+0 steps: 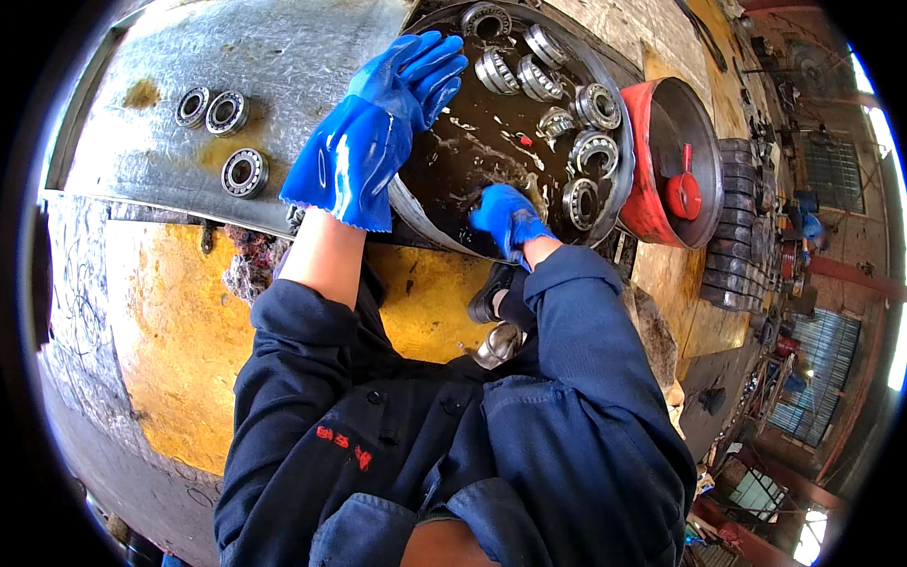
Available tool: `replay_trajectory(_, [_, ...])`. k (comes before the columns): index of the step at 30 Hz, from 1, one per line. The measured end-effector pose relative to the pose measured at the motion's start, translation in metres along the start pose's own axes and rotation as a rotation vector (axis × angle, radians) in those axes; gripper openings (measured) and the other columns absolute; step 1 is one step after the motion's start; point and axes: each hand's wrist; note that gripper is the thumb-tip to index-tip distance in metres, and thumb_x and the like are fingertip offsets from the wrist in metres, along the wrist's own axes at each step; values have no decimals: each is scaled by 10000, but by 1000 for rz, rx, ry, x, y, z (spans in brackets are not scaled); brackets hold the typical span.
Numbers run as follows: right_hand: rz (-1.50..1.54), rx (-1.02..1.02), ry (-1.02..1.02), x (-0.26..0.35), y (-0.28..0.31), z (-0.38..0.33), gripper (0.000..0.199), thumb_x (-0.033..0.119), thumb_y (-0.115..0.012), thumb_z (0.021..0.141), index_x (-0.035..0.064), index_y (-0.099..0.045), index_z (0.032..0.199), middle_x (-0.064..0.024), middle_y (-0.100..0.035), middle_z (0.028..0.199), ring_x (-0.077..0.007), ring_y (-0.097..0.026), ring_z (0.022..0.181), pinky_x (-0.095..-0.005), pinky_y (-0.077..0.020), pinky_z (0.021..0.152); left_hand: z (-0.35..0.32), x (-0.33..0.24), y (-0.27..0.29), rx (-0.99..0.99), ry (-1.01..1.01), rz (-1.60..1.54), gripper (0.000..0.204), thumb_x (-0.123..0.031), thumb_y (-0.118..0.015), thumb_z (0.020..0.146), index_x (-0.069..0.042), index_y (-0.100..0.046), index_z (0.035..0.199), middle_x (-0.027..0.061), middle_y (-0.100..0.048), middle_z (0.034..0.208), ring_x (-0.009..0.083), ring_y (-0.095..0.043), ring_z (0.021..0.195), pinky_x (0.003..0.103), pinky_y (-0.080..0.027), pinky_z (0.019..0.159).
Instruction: The person repeatedly picks up metal bearings from a metal tray, dips them into a red bucket containing a dark liquid, and places them back into the tray. The person handles the bearings one at a time, rotating them while submerged in the liquid, and then returns them to the tray.
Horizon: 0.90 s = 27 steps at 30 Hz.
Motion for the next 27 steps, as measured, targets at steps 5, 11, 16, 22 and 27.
replay_trajectory(5, [-250, 85, -28, 18, 9, -2, 210, 245, -678, 758, 71, -745, 856, -194, -721, 907, -357, -701, 910, -465, -532, 744, 3, 1, 3, -37, 50, -28, 398, -310, -468, 1050, -37, -528, 1333, 187, -606, 1332, 322, -629, 1178, 385, -555, 945])
replay_trajectory(11, [-430, 120, 209, 13, 7, 0, 204, 240, -661, 787, 77, -752, 869, -168, -728, 891, -340, -708, 855, -470, -527, 711, -1, -6, -10, -104, -30, 28, 383, -291, -447, 1057, -34, -525, 1330, 182, -615, 1325, 329, -638, 1171, 389, -575, 931])
replay_trajectory(16, [102, 52, -197, 6, -3, -2, 397, 328, -650, 789, -11, -714, 985, -261, -694, 981, -445, -663, 942, -496, -529, 851, 0, -13, -12, -189, 6, 67, 406, -297, -426, 1058, -17, -517, 1338, 186, -613, 1326, 334, -623, 1193, 405, -565, 954])
replay_trajectory(22, [-599, 70, 292, 10, -5, 1, 133, 188, -698, 752, 119, -761, 847, -165, -731, 892, -328, -717, 873, -481, -541, 721, 5, -5, -3, -119, -17, -2, 397, -292, -454, 1046, -18, -534, 1323, 183, -619, 1322, 340, -624, 1189, 400, -583, 917])
replay_trajectory(27, [27, 13, -117, 6, 5, -6, 275, 247, -679, 769, 63, -745, 962, -209, -719, 982, -381, -699, 934, -503, -534, 813, 1, -7, 1, -93, -58, -3, 394, -290, -450, 1048, -17, -537, 1318, 187, -617, 1322, 338, -628, 1183, 393, -584, 918])
Point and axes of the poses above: each hand's wrist, its own z-axis towards the middle knuckle, its own y-axis out of the back of the hand, x = y × z
